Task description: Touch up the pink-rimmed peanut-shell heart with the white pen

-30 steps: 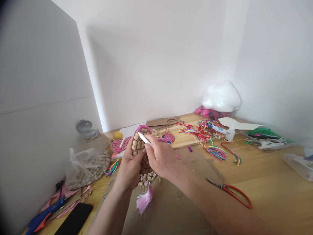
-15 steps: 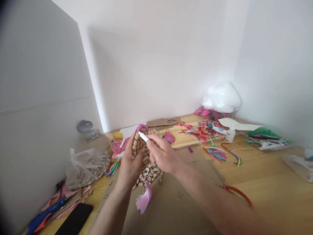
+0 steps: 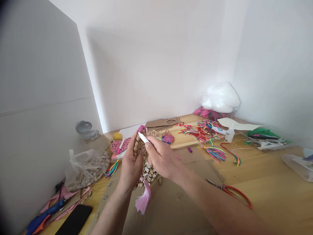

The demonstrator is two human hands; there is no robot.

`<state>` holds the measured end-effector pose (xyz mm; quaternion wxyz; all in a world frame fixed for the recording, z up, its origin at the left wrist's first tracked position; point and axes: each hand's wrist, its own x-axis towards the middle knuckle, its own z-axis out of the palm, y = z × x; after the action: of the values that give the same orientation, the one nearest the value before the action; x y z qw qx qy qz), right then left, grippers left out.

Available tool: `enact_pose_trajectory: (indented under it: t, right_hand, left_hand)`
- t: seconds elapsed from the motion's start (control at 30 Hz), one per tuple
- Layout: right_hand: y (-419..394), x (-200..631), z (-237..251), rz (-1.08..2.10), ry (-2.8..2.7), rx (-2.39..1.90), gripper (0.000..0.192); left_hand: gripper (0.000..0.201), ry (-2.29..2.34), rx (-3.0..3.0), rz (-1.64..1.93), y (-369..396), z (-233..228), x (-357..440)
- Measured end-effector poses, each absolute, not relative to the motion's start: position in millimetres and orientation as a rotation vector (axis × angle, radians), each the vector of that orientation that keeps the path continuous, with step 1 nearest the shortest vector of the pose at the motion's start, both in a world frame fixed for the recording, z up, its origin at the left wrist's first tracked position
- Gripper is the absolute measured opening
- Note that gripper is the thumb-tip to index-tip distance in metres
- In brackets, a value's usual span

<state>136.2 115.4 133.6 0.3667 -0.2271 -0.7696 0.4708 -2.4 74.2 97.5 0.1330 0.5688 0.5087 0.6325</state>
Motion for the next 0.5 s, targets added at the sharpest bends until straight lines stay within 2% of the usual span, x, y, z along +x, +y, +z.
enact_pose_trajectory:
  t: [0.33, 0.5]
  right_hand:
    - [115.7, 133.4, 133.4, 1.556, -1.769, -0.551, 0.042]
    - [116.5, 130.7, 132.1, 1.717, -1.603, -0.474, 0.034]
  left_hand:
    - [0.063, 1.578, 1.734, 1.868, 73.3, 99.2, -3.0]
    - [0.064, 1.736, 1.821, 1.835, 75.0, 98.1, -7.0]
